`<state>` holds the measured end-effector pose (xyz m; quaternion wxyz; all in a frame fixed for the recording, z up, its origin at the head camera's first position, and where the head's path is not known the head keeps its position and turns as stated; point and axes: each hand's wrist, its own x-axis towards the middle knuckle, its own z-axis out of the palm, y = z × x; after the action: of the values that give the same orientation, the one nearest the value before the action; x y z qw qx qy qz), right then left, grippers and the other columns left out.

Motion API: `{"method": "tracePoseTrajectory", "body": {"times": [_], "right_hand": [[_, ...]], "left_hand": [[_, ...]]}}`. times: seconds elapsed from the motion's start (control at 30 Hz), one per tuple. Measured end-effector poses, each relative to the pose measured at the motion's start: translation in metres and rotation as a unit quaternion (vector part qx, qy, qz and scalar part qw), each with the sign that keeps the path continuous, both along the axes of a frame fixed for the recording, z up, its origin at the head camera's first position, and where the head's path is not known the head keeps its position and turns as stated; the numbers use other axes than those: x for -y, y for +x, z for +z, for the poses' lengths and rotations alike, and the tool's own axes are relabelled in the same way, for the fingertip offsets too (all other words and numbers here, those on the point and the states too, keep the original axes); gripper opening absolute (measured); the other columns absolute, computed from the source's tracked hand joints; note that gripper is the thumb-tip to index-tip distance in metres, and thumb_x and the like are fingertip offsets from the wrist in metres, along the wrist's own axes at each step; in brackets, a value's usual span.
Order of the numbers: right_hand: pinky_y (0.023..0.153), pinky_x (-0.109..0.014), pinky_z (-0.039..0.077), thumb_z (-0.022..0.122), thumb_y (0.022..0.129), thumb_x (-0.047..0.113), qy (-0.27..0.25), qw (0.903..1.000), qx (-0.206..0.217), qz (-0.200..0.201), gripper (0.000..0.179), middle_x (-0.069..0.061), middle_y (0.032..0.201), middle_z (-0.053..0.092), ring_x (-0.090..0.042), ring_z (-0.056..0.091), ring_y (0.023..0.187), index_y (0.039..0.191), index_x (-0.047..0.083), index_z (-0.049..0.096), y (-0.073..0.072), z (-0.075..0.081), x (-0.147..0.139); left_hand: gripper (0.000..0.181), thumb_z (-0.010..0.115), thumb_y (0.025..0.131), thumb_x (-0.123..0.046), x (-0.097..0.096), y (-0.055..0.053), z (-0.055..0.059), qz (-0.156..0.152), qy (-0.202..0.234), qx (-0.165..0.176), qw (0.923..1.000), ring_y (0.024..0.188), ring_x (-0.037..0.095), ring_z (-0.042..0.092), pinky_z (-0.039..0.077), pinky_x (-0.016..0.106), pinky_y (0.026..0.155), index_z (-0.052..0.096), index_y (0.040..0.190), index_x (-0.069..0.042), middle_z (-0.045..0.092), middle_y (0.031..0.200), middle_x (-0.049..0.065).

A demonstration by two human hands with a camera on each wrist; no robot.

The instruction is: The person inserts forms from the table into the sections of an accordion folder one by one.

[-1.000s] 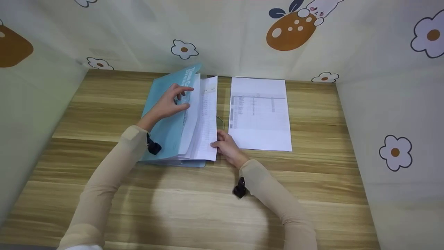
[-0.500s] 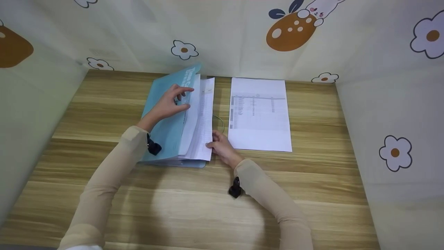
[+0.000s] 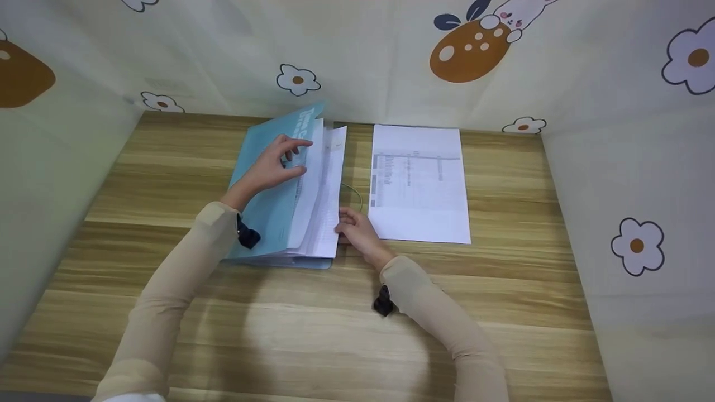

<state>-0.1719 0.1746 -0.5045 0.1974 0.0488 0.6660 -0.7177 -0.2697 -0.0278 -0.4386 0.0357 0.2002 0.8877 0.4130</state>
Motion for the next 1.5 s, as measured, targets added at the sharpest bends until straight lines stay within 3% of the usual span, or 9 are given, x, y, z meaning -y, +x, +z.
{"method": "tracePoseTrajectory", "body": {"times": [0.23, 0.37, 0.67, 1.1, 1.5], "right_hand": [[0.076, -0.035, 0.046, 0.047, 0.076, -0.014, -0.016, 0.9996, 0.003, 0.025, 0.051, -0.019, 0.107, 0.055, -0.021, 0.057, 0.087, 0.126, -0.008, 0.038, -0.002, -0.001, -0.001], [0.076, -0.035, 0.045, 0.048, 0.077, -0.014, -0.025, 0.9992, 0.006, 0.029, 0.051, -0.015, 0.1, 0.057, -0.019, 0.057, 0.084, 0.126, -0.009, 0.038, -0.002, -0.002, 0.002], [0.075, -0.032, 0.046, 0.052, 0.079, -0.01, 0.011, 0.9995, 0.016, 0.025, 0.049, -0.011, 0.089, 0.056, -0.015, 0.058, 0.077, 0.126, -0.008, 0.039, -0.005, -0.004, 0.012], [0.069, -0.031, 0.048, 0.045, 0.082, -0.011, 0.019, 0.999, 0.012, 0.039, 0.043, -0.011, 0.08, 0.058, -0.016, 0.059, 0.07, 0.125, -0.009, 0.04, -0.004, -0.006, 0.018], [0.07, -0.03, 0.048, 0.045, 0.081, -0.012, 0.013, 0.9984, 0.012, 0.053, 0.043, -0.01, 0.078, 0.058, -0.015, 0.059, 0.069, 0.124, -0.01, 0.041, -0.007, -0.012, 0.017]], "left_hand": [[0.048, 0.064, 0.076, -0.023, -0.001, 0.0, -0.002, 0.002, 0.006, -0.001, 1.0, 0.086, 0.015, 0.04, 0.04, 0.027, 0.07, 0.052, 0.122, -0.017, 0.041, 0.099, 0.001], [0.048, 0.063, 0.076, -0.024, -0.001, -0.001, -0.002, 0.001, 0.004, -0.001, 1.0, 0.087, 0.016, 0.04, 0.04, 0.027, 0.07, 0.052, 0.122, -0.016, 0.04, 0.099, 0.002], [0.047, 0.063, 0.076, -0.02, 0.0, -0.002, -0.004, -0.016, 0.013, -0.023, 0.9995, 0.083, 0.017, 0.04, 0.038, 0.028, 0.068, 0.052, 0.122, -0.014, 0.041, 0.097, 0.004], [0.048, 0.063, 0.077, -0.023, 0.0, -0.001, -0.002, -0.007, 0.003, -0.005, 1.0, 0.086, 0.016, 0.04, 0.039, 0.027, 0.07, 0.051, 0.123, -0.021, 0.04, 0.099, 0.002], [0.048, 0.063, 0.076, -0.024, 0.0, -0.001, -0.002, -0.011, 0.007, -0.007, 0.9999, 0.086, 0.016, 0.04, 0.038, 0.027, 0.07, 0.051, 0.123, -0.018, 0.04, 0.098, 0.002]]}}
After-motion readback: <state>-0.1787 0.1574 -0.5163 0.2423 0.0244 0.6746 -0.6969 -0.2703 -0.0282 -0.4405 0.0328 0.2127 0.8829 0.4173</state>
